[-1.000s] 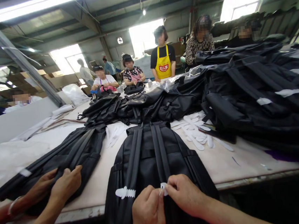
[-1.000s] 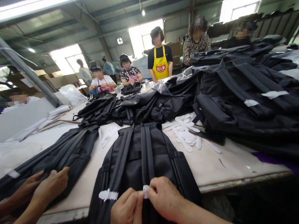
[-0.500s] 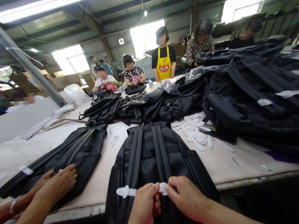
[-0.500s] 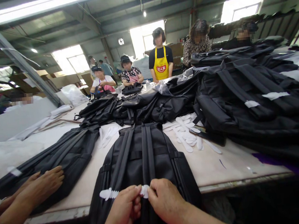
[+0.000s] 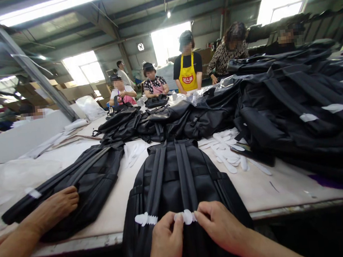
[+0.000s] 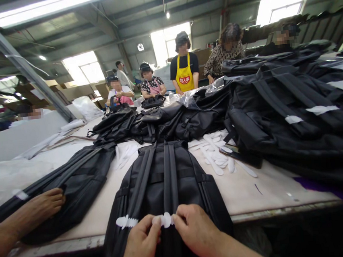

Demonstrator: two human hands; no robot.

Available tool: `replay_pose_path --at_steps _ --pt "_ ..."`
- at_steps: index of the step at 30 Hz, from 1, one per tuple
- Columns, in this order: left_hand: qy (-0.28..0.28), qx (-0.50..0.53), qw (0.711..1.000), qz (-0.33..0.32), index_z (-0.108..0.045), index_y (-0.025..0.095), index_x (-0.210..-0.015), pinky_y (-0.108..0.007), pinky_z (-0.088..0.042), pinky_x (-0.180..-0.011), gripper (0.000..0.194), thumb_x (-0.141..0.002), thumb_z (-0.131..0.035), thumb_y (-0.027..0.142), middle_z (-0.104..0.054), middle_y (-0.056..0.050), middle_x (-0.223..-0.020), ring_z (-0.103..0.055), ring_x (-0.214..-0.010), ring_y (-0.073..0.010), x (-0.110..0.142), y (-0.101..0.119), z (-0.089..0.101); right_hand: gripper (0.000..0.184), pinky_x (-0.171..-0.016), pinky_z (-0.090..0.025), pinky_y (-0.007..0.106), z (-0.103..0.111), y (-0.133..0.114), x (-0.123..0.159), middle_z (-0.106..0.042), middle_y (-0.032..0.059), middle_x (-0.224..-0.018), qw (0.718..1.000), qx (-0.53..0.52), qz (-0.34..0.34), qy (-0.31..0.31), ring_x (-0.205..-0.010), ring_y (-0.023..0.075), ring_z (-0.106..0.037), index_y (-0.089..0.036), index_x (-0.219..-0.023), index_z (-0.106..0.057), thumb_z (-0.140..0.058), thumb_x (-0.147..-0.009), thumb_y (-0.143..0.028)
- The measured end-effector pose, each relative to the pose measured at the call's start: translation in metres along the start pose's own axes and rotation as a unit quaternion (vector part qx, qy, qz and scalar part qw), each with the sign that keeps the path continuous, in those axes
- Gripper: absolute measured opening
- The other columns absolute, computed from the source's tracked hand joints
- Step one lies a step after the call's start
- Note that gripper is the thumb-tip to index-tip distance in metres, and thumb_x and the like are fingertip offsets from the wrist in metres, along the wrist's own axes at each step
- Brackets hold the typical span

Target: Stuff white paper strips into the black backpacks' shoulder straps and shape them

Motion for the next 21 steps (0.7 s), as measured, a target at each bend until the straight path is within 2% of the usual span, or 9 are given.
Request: replay_pose_path --at_steps 2,4,9,12,16,18,21 --pt "0.012 0.027 0.999 0.014 -0.068 0.018 -0.096 -0.031 -0.046 -0.082 0.034 -0.085 -0.056 0.048 -0.069 -0.008 -0.095 -0.062 -0.090 -0.0240 -0.002 0.003 0.002 0.030 -0.056 -0.031 0.026 0.007 0.001 0.002 -0.061 -0.0001 -0.062 1.000 0.001 0.004 0.015 -0.060 0.0131 -0.055 -0.018 -0.066 -0.060 -0.047 -0.089 -0.032" --pt "0.007 0.043 0.999 0.033 -0.067 0.016 -0.107 -0.034 -0.045 -0.087 0.042 -0.082 -0.060 0.048 -0.069 -0.011 -0.104 -0.062 -0.097 -0.0264 -0.004 0.004 0.000 0.027 -0.059 -0.034 0.026 0.013 0.002 0.004 -0.063 -0.0001 -0.065 1.000 0.000 0.001 0.025 -0.063 0.0137 -0.057 -0.019 -0.070 -0.062 -0.047 -0.089 -0.030" --pt "-0.086 0.121 0.982 0.119 -0.069 0.012 -0.099 -0.029 -0.046 -0.064 0.042 -0.082 -0.059 0.050 -0.068 -0.009 -0.080 -0.062 -0.074 -0.0223 -0.011 -0.002 -0.016 0.025 -0.063 -0.036 0.028 0.015 0.002 0.009 -0.067 0.0023 -0.070 0.999 0.030 -0.024 0.013 -0.067 0.0161 -0.061 -0.020 -0.075 -0.065 -0.048 -0.089 -0.033" --pt "-0.091 0.192 0.967 0.141 -0.070 0.012 -0.097 -0.025 -0.040 -0.057 0.045 -0.080 -0.061 0.052 -0.064 -0.005 -0.073 -0.055 -0.065 -0.0170 -0.011 -0.004 -0.023 0.038 -0.058 -0.033 0.029 0.012 0.003 0.008 -0.064 0.0042 -0.064 0.998 0.047 -0.048 -0.015 -0.061 0.0170 -0.059 -0.019 -0.064 -0.059 -0.046 -0.090 -0.044" --pt "-0.066 0.231 0.964 0.114 -0.070 0.011 -0.090 -0.022 -0.038 -0.057 0.043 -0.076 -0.068 0.052 -0.059 -0.002 -0.069 -0.050 -0.063 -0.0131 -0.010 0.000 -0.024 0.043 -0.046 -0.027 0.026 0.006 0.005 0.004 -0.048 -0.0017 -0.050 0.985 -0.068 -0.135 -0.086 -0.044 0.0123 -0.047 -0.020 -0.060 -0.048 -0.045 -0.088 -0.053" --pt "-0.054 0.236 0.964 0.106 -0.070 0.012 -0.087 -0.021 -0.035 -0.054 0.044 -0.074 -0.070 0.054 -0.056 -0.001 -0.065 -0.047 -0.060 -0.0112 -0.009 0.001 -0.026 0.041 -0.044 -0.023 0.024 0.002 0.006 0.003 -0.039 -0.0052 -0.048 0.972 -0.137 -0.175 -0.080 -0.042 0.0096 -0.039 -0.021 -0.061 -0.044 -0.049 -0.084 -0.055" --pt "-0.055 0.287 0.945 0.146 -0.068 0.013 -0.085 -0.019 -0.029 -0.046 0.051 -0.069 -0.072 0.060 -0.050 0.003 -0.059 -0.041 -0.050 -0.0084 -0.006 0.000 -0.032 0.042 -0.045 -0.019 0.024 -0.005 0.009 0.003 -0.034 -0.0068 -0.051 0.959 -0.211 -0.186 -0.043 -0.046 0.0081 -0.031 -0.021 -0.062 -0.041 -0.054 -0.080 -0.056"
Point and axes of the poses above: each hand's wrist, its own x-axis away from the middle knuckle, its own z-axis out of the back of the hand, y = z × x, the point moved 1 cm from there along -x, towards the middle knuckle
